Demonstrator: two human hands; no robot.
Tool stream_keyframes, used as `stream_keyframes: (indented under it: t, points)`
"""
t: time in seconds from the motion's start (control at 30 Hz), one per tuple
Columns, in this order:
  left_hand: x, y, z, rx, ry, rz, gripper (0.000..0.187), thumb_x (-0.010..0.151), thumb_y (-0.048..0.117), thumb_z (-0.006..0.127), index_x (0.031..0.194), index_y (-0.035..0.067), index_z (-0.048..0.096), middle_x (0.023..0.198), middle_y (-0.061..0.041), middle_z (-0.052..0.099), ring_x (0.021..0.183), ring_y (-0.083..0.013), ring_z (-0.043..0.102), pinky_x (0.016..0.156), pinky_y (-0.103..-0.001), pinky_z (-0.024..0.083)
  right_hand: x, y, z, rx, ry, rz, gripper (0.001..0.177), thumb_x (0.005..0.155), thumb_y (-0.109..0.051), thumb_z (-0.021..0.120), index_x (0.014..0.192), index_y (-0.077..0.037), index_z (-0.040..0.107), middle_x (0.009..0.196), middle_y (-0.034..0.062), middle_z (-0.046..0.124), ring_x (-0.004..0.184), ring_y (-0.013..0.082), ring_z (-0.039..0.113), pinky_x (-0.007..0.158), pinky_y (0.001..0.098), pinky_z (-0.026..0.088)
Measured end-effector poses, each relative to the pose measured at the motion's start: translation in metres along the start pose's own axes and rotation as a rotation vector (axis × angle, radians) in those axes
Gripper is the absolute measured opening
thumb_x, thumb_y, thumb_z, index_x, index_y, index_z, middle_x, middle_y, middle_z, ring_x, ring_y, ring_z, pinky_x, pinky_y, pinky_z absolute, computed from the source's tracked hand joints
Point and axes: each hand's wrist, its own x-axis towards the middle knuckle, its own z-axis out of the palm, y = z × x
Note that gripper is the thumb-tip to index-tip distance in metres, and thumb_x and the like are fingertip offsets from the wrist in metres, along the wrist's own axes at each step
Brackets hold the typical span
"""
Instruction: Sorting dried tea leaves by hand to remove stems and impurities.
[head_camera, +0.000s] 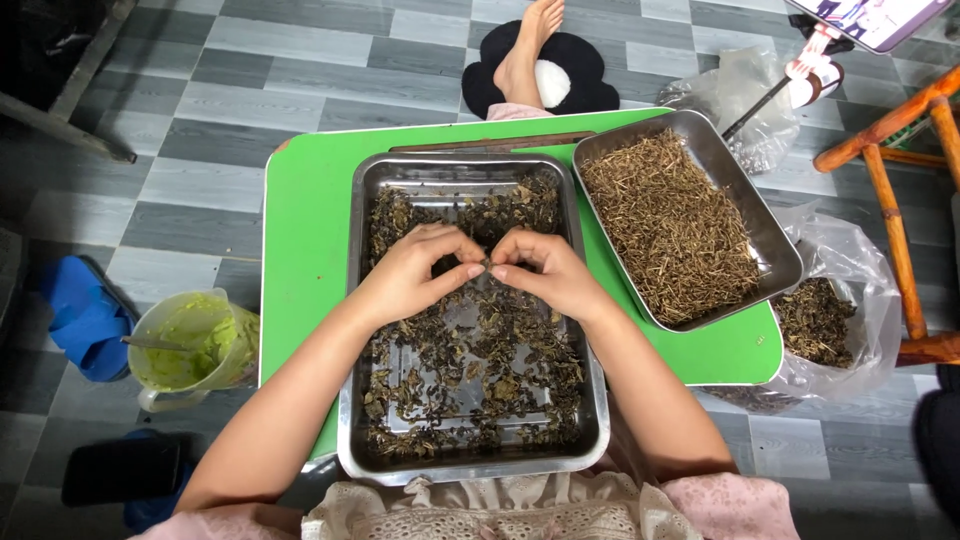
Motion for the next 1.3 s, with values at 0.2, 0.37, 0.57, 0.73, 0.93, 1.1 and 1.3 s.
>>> stream_keyframes:
  t: [0.2, 0.37, 0.57, 0.73, 0.93, 1.1, 1.3]
  points:
    - [0.001, -0.005, 0.005, 0.021, -0.015, 0.071, 0.006, 0.097, 0.011, 0.067, 0.097, 0.007, 0.070, 0.083, -0.014, 0.069, 0.090, -0.0399, 0.069, 0.088, -0.053, 0.051, 0.000, 0.017, -0.001, -0.020, -0.038, 0.046, 0.013, 0.091, -0.012, 0.076, 0.103, -0.008, 0.072, 0.090, 0.0047, 0.074, 0.093, 0.0116, 0.065, 0.090, 0.0340, 0.052]
    - [-0.008, -0.020, 0.009, 0.039, -0.061, 0.066, 0.007, 0.092, 0.017, 0.070, 0.095, 0.011, 0.071, 0.081, -0.012, 0.070, 0.085, -0.0379, 0.070, 0.081, -0.051, 0.054, -0.001, 0.035, 0.007, 0.056, 0.009, 0.012, 0.017, 0.090, -0.009, 0.077, 0.106, -0.006, 0.072, 0.099, 0.0118, 0.074, 0.101, 0.0172, 0.068, 0.096, 0.0386, 0.053]
    - [-0.016, -0.070, 0.015, 0.121, -0.155, -0.056, 0.014, 0.094, 0.024, 0.063, 0.088, 0.014, 0.070, 0.087, 0.002, 0.073, 0.082, -0.0142, 0.069, 0.082, -0.028, 0.050, 0.004, 0.045, 0.004, -0.118, -0.106, -0.109, 0.007, 0.095, -0.018, 0.068, 0.101, -0.016, 0.065, 0.095, -0.0064, 0.067, 0.090, 0.0057, 0.061, 0.087, 0.0234, 0.050]
    - [-0.007, -0.073, 0.017, 0.168, -0.141, -0.436, 0.021, 0.094, 0.027, 0.066, 0.092, 0.012, 0.080, 0.090, -0.001, 0.080, 0.085, -0.0139, 0.075, 0.081, -0.031, 0.050, 0.000, 0.018, 0.007, -0.159, -0.092, -0.084, 0.015, 0.096, -0.031, 0.067, 0.102, -0.018, 0.063, 0.091, -0.0044, 0.067, 0.086, 0.0082, 0.064, 0.083, 0.0244, 0.054]
    - [-0.011, -0.106, 0.020, 0.209, -0.076, -0.163, 0.016, 0.087, 0.030, 0.070, 0.089, 0.021, 0.082, 0.083, 0.007, 0.083, 0.078, -0.0084, 0.078, 0.079, -0.026, 0.055, 0.003, 0.026, 0.007, -0.281, -0.071, -0.045, 0.021, 0.092, -0.033, 0.070, 0.105, -0.016, 0.066, 0.097, -0.0008, 0.071, 0.092, 0.0128, 0.066, 0.088, 0.0280, 0.054]
    - [-0.010, -0.082, 0.018, 0.167, -0.223, -0.254, 0.015, 0.090, 0.031, 0.068, 0.096, 0.023, 0.080, 0.088, 0.007, 0.080, 0.084, -0.0108, 0.075, 0.082, -0.031, 0.054, 0.000, 0.025, 0.005, -0.275, -0.100, -0.100, 0.010, 0.099, -0.022, 0.065, 0.107, -0.016, 0.064, 0.100, -0.0025, 0.068, 0.094, 0.0126, 0.064, 0.092, 0.0291, 0.055]
    - [-0.009, -0.053, 0.017, 0.152, -0.123, 0.010, 0.014, 0.092, 0.027, 0.066, 0.098, 0.017, 0.072, 0.095, 0.001, 0.075, 0.091, -0.0182, 0.071, 0.084, -0.032, 0.051, 0.001, 0.023, 0.007, -0.128, -0.108, -0.103, 0.014, 0.102, -0.022, 0.065, 0.111, -0.011, 0.063, 0.111, -0.0003, 0.069, 0.107, 0.0086, 0.063, 0.100, 0.0258, 0.051]
